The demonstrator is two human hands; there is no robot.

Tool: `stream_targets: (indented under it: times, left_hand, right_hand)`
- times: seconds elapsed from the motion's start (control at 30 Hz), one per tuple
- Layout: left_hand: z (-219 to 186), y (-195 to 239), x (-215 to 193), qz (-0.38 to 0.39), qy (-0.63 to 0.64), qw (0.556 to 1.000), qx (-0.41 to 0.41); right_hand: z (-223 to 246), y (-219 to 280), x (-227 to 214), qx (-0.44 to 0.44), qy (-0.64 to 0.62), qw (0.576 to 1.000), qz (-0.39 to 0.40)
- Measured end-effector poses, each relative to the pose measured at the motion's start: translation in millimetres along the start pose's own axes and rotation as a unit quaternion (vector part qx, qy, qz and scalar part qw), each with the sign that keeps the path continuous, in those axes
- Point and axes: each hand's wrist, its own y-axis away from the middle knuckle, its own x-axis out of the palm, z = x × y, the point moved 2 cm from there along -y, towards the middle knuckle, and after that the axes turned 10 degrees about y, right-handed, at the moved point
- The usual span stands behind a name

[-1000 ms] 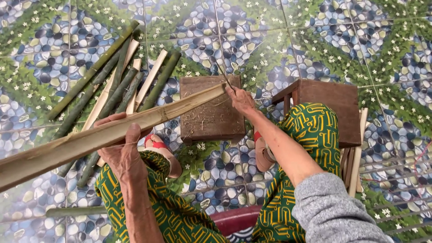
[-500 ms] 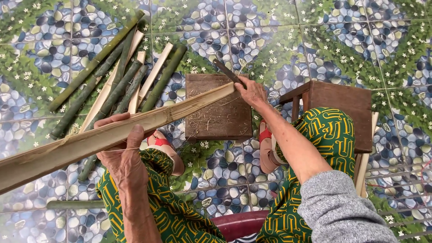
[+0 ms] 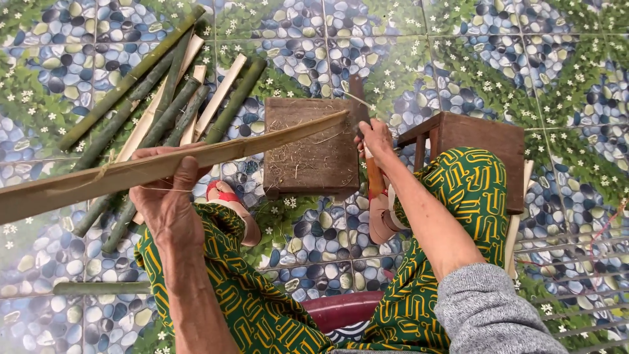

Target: The person sits cross-legged and uses a knife to shave the outer layer off bamboo poles, producing thin strips. The person repeatedly rotates the bamboo and scrapes along its length, accumulating shavings on a wooden block.

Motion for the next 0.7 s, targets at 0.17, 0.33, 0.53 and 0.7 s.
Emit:
stream_targets:
  times: [0.17, 0.33, 0.53, 0.7]
  left_hand:
    - [5, -2, -6, -0.005, 0.018, 1.000, -0.002]
    - [-5, 1, -2, -0.002, 0.012, 1.000, -0.023]
    - [-5, -2, -4, 0.023, 0.016, 0.999, -0.031]
    - [-7, -2, 2, 0.028, 0.017, 0.999, -0.027]
  right_hand:
    - [-7, 3, -3, 0.053, -0.188, 0.977, 0.081]
    - [-25, -8, -15, 0.098, -0.370, 0.921, 0.073]
    - [-17, 22, 14, 0.097, -0.253, 0.953, 0.134]
    - [8, 63, 30, 0.092, -0.253, 0.939, 0.217]
